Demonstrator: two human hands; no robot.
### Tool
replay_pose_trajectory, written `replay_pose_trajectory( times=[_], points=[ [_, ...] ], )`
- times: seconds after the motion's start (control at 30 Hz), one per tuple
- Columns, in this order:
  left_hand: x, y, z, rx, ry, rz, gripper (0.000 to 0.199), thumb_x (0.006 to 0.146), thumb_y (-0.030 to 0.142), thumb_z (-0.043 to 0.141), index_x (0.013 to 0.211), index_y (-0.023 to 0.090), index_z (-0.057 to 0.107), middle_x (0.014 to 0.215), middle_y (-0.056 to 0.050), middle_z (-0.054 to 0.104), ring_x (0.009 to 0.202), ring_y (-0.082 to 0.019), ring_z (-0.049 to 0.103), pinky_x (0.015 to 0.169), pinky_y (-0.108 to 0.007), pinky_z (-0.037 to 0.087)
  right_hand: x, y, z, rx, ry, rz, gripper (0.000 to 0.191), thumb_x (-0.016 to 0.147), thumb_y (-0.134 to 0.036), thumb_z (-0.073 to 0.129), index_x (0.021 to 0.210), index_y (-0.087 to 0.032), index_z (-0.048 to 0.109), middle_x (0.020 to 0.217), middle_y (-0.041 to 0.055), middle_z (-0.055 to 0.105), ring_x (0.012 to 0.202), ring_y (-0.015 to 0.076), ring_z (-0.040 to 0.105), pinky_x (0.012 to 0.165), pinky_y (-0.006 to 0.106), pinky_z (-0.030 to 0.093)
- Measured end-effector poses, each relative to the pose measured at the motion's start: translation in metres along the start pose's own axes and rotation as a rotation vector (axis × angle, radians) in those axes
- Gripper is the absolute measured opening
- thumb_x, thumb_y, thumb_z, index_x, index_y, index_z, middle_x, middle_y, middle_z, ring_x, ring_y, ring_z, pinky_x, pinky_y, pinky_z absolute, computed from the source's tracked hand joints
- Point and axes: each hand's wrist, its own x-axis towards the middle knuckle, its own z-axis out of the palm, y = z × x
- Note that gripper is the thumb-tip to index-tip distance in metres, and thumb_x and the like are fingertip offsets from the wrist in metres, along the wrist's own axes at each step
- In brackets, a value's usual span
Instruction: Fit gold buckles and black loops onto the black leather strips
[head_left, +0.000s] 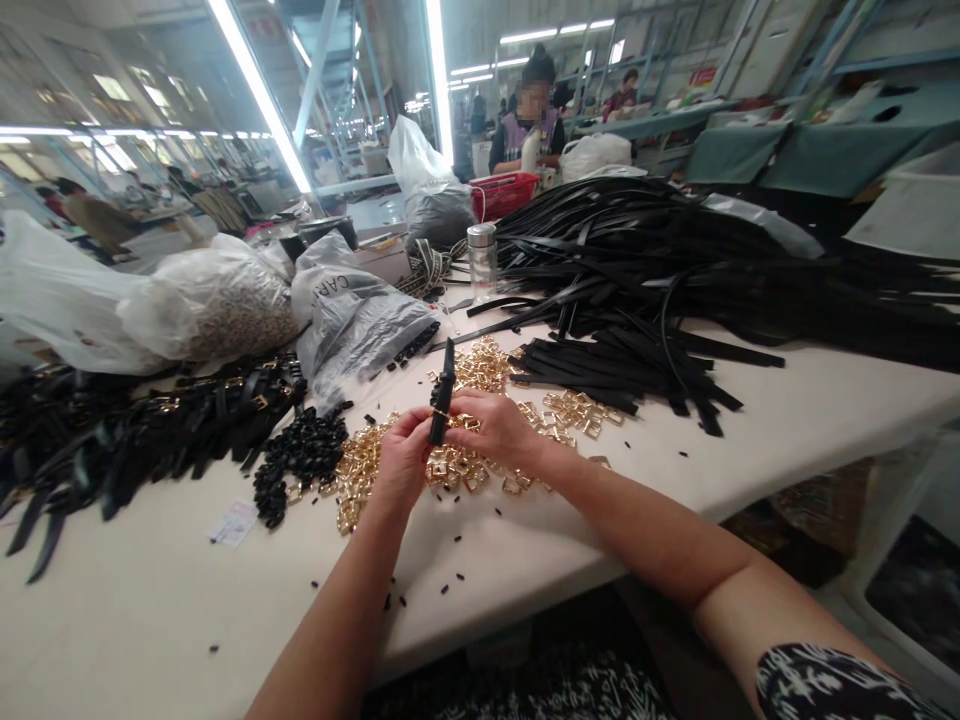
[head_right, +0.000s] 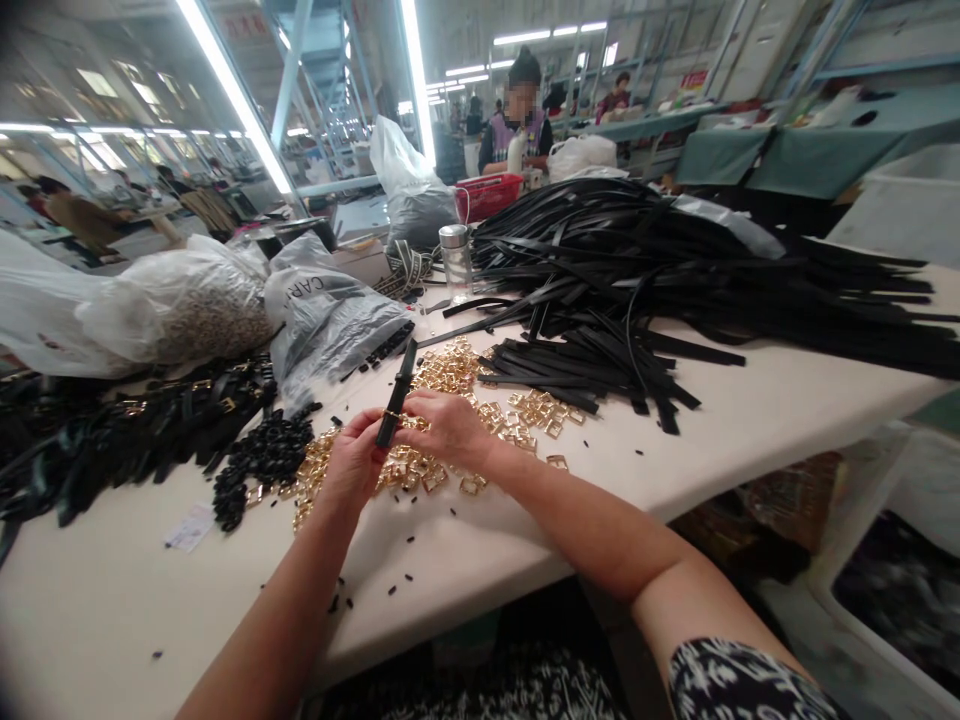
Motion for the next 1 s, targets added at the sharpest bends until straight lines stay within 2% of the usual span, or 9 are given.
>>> replay_pose_trajectory(
  times=[0.13,0.27,0.37,0.53,0.6,0.7,0.83,0.9,1.0],
  points=[
    [-0.003,-0.004,0.002,-0.043,-0.03,-0.022,0.023,0.057,0.027,0.083,0.074,0.018,0.07,0.074,0.001,0.068,0.063,-0.009,0.06,0.064,-0.022,0.049,-0.001,-0.002,0.013,0.383,0.066,0.162,0.029,0.083,-0.044,0.065,0.098,-0.02,0.073,0.104,0.0066,0.071,0.097,0.0186,0.065,0.09,0.035,0.049],
    [-0.007,-0.007,0.006,-0.036,-0.055,-0.027,0.024,0.059,0.031,0.083,0.075,0.018,0.071,0.073,0.0,0.069,0.065,-0.011,0.062,0.07,-0.026,0.05,-0.001,-0.008,0.018,0.779,0.061,0.39,0.035,0.075,-0.048,0.072,0.101,-0.023,0.074,0.101,0.0047,0.073,0.097,0.0203,0.066,0.092,0.038,0.05],
    [-0.005,-0.012,0.007,0.002,-0.077,-0.019,0.022,0.062,0.032,0.082,0.076,0.017,0.072,0.072,-0.001,0.068,0.066,-0.012,0.061,0.069,-0.027,0.049,-0.001,-0.009,0.02,0.846,0.088,0.501,0.032,0.073,-0.047,0.074,0.096,-0.025,0.076,0.102,0.0047,0.074,0.1,0.0215,0.066,0.096,0.039,0.049],
    [-0.003,-0.016,0.008,0.112,-0.096,0.014,0.024,0.065,0.033,0.079,0.082,0.017,0.073,0.079,-0.005,0.07,0.07,-0.014,0.062,0.068,-0.029,0.048,0.0,0.0,0.02,0.871,0.126,0.54,0.029,0.072,-0.046,0.076,0.089,-0.023,0.077,0.098,0.0059,0.075,0.098,0.0237,0.067,0.098,0.044,0.048],
    [-0.007,-0.009,0.009,0.158,-0.109,0.021,0.029,0.066,0.032,0.078,0.091,0.018,0.073,0.09,-0.007,0.071,0.074,-0.015,0.062,0.068,-0.029,0.048,0.002,0.006,0.017,0.812,0.19,0.527,0.028,0.072,-0.046,0.076,0.088,-0.023,0.076,0.097,0.0057,0.075,0.095,0.0234,0.068,0.096,0.045,0.05],
    [-0.014,0.016,0.004,0.202,-0.078,0.099,0.039,0.07,0.03,0.075,0.107,0.021,0.069,0.109,-0.009,0.069,0.083,-0.016,0.064,0.07,-0.028,0.049,0.006,0.012,0.011,0.761,0.294,0.527,0.027,0.071,-0.045,0.076,0.085,-0.022,0.074,0.095,0.0051,0.075,0.088,0.0202,0.069,0.09,0.041,0.054],
    [-0.016,0.06,-0.033,0.382,0.005,0.286,0.032,0.074,0.033,0.071,0.103,0.02,0.069,0.109,-0.009,0.068,0.088,-0.018,0.065,0.071,-0.029,0.05,0.009,0.013,0.005,0.805,0.292,0.58,0.033,0.068,-0.048,0.077,0.079,-0.019,0.071,0.085,0.0049,0.074,0.067,0.0144,0.068,0.07,0.032,0.059],
    [-0.006,0.076,-0.062,0.559,0.072,0.374,0.025,0.076,0.034,0.068,0.097,0.02,0.07,0.096,-0.007,0.07,0.084,-0.018,0.065,0.07,-0.028,0.049,0.01,0.011,0.005,0.804,0.269,0.575,0.034,0.067,-0.049,0.078,0.076,-0.018,0.069,0.076,0.0037,0.072,0.06,0.0128,0.066,0.062,0.029,0.058],
    [0.023,0.084,-0.099,0.917,0.138,0.431,0.015,0.077,0.029,0.064,0.086,0.02,0.073,0.078,-0.004,0.069,0.071,-0.018,0.062,0.068,-0.029,0.046,0.01,0.01,0.006,0.76,0.248,0.546,0.034,0.068,-0.049,0.076,0.073,-0.017,0.067,0.067,0.0018,0.069,0.053,0.0102,0.061,0.054,0.024,0.055]
  ],
)
